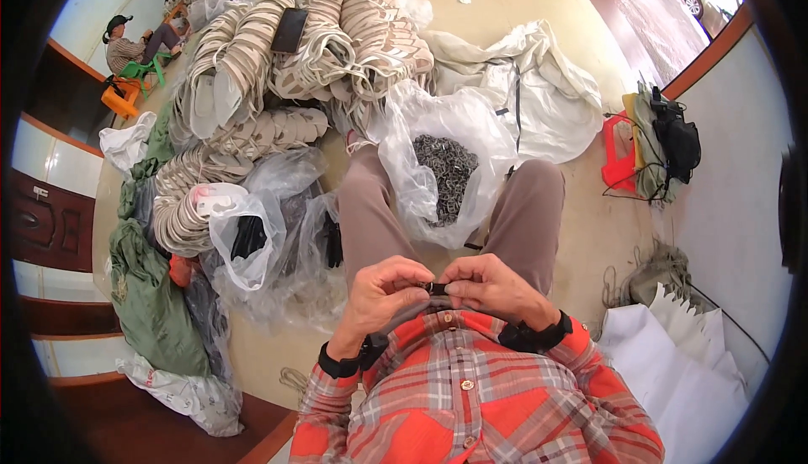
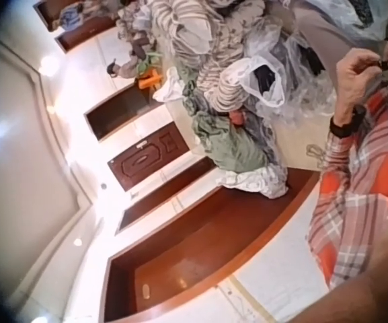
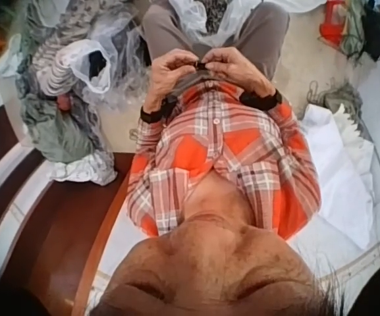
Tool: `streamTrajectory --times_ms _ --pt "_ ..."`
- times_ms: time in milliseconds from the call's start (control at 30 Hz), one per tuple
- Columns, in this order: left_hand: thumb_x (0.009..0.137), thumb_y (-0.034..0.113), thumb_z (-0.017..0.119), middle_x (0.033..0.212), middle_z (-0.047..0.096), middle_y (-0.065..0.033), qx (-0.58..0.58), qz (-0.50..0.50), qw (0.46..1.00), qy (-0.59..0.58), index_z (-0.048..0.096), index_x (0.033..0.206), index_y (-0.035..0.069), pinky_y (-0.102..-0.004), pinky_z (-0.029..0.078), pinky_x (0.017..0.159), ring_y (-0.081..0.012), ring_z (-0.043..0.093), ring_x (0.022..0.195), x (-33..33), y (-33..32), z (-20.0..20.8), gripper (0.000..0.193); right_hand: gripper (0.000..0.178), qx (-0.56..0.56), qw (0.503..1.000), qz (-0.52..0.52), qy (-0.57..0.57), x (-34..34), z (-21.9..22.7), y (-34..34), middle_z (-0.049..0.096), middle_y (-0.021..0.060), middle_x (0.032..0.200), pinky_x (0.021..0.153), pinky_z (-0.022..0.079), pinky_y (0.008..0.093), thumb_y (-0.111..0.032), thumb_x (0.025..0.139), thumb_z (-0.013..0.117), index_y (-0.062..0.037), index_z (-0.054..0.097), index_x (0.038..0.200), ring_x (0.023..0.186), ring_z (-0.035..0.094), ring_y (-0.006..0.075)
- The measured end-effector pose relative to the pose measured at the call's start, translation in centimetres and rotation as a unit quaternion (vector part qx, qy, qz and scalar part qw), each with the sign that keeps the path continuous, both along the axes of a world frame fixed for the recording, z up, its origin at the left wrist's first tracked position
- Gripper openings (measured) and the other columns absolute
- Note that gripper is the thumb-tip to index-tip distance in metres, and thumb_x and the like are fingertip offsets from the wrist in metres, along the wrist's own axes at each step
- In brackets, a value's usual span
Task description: Assembling black plastic buckles or fasteners onto shoe components while sitting in a factory setting.
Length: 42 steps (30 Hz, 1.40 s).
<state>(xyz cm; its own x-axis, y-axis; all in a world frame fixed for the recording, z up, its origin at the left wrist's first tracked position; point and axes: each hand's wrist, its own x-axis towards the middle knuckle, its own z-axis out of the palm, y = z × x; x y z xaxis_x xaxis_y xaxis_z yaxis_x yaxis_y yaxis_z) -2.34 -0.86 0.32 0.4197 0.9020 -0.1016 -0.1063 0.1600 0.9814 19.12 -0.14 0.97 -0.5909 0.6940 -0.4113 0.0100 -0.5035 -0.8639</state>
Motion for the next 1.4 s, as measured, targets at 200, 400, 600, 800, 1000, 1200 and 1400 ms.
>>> streamTrajectory --times_ms 200,400,600,800,1000,1200,1400 --pt "0.074 -0.005 0.066 0.097 0.057 -0.0051 0.144 -0.033 0.984 0.101 0.063 0.095 0.001 -0.0214 0.048 0.066 -0.0094 0.057 0.081 0.7 -0.3 -0.2 0.021 0.015 -0.052 0.998 0.034 0.034 0.5 -0.2 -0.1 0.058 0.0044 0.075 0.055 0.041 0.0183 -0.005 0.088 0.051 0.0021 0.052 0.101 0.065 0.053 0.0073" --pt "0.073 -0.006 0.067 0.1 0.053 -0.0036 -0.042 0.021 0.999 -0.015 0.063 0.096 0.0 -0.0194 0.047 0.066 -0.0083 0.055 0.081 0.6 0.3 -1.4 0.024 0.025 -0.066 0.995 -0.02 0.067 -0.5 0.8 0.7 0.059 0.0081 0.077 0.055 0.04 0.02 -0.005 0.088 0.051 -0.0039 0.036 0.107 0.062 0.052 0.0091" --pt "0.07 -0.006 0.066 0.098 0.056 -0.0036 -0.084 0.006 0.996 -0.016 0.062 0.092 0.0 -0.0236 0.046 0.077 -0.0103 0.054 0.088 -0.4 -0.3 0.3 0.023 0.025 0.033 0.999 0.027 0.006 -1.6 1.0 0.8 0.054 0.0034 0.076 0.058 0.041 0.0225 -0.001 0.083 0.053 -0.0021 0.039 0.104 0.068 0.051 0.0077" --pt "0.077 0.002 0.066 0.096 0.059 -0.0028 -0.075 0.032 0.996 -0.039 0.059 0.099 -0.001 -0.0242 0.046 0.077 -0.0089 0.055 0.086 0.8 -1.0 -3.3 0.023 0.018 0.412 0.881 -0.042 -0.226 -1.6 0.8 0.1 0.056 0.0087 0.08 0.059 0.042 0.0283 -0.005 0.076 0.061 -0.0046 0.053 0.093 0.071 0.054 0.0183" --pt "0.079 0.011 0.066 0.094 0.063 -0.0079 0.066 0.126 0.979 0.146 0.059 0.099 -0.002 -0.0269 0.048 0.077 -0.0116 0.059 0.083 2.1 -1.5 -2.9 0.025 0.025 0.539 0.757 0.003 -0.37 -4.9 2.7 -0.6 0.052 0.0138 0.08 0.068 0.039 0.0408 -0.025 0.078 0.064 -0.0026 0.053 0.078 0.077 0.051 0.0313" --pt "0.079 0.015 0.066 0.087 0.064 -0.0065 0.06 0.129 0.968 0.206 0.06 0.098 0.001 -0.0258 0.048 0.071 -0.0106 0.06 0.078 2.4 -1.3 -2.4 0.024 0.02 0.603 0.705 -0.059 -0.369 -4.4 -1.5 0.5 0.049 0.0145 0.066 0.057 0.04 0.0418 -0.015 0.08 0.059 -0.0018 0.049 0.07 0.063 0.05 0.0331" --pt "0.076 0.016 0.07 0.07 0.059 -0.0006 -0.027 0.194 0.969 0.15 0.059 0.086 0.001 -0.0228 0.045 0.061 -0.0052 0.053 0.068 2.7 -0.9 -2.4 0.021 0.012 0.58 0.735 -0.138 -0.323 -5.0 -1.5 0.5 0.049 0.0154 0.065 0.053 0.039 0.0431 -0.006 0.078 0.056 -0.0007 0.048 0.071 0.06 0.05 0.0343"
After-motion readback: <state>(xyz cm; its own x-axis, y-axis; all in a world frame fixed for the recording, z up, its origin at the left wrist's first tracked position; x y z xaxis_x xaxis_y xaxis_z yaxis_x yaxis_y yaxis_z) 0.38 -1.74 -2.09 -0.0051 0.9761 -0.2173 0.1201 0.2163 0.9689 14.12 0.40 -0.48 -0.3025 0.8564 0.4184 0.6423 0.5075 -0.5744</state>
